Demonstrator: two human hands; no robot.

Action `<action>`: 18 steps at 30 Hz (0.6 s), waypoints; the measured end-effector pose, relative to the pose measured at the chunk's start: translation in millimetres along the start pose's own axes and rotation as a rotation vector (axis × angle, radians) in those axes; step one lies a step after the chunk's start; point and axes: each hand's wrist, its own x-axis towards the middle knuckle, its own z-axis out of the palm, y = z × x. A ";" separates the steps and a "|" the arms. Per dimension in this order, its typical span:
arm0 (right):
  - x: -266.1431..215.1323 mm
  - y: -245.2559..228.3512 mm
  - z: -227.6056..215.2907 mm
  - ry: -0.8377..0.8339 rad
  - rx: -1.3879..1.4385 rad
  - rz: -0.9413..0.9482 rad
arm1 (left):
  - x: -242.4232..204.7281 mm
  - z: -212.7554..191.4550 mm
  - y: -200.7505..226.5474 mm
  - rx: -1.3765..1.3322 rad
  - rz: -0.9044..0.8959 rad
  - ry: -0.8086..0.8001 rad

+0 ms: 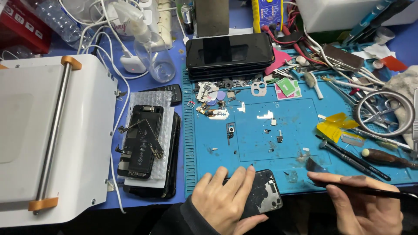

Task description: Repairing a smartphone by disassembling components and the back casing using specialized electronics tools on a workbench.

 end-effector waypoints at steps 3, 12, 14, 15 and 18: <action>-3.6 3.6 2.6 0.015 -0.076 -0.007 | -1.3 0.8 0.1 -0.022 -0.011 -0.023; -4.1 13.8 3.6 -0.082 0.119 -0.071 | -0.6 0.0 0.3 -0.025 -0.019 -0.029; -4.5 11.4 7.3 -0.008 0.204 0.024 | -1.8 1.6 -0.2 -0.017 -0.003 -0.009; -5.2 12.5 7.7 -0.008 0.202 0.028 | -1.3 -1.4 -1.4 -0.020 -0.004 -0.012; -4.8 13.6 9.5 -0.037 0.140 0.014 | 1.2 -8.8 -3.7 -0.005 0.014 -0.005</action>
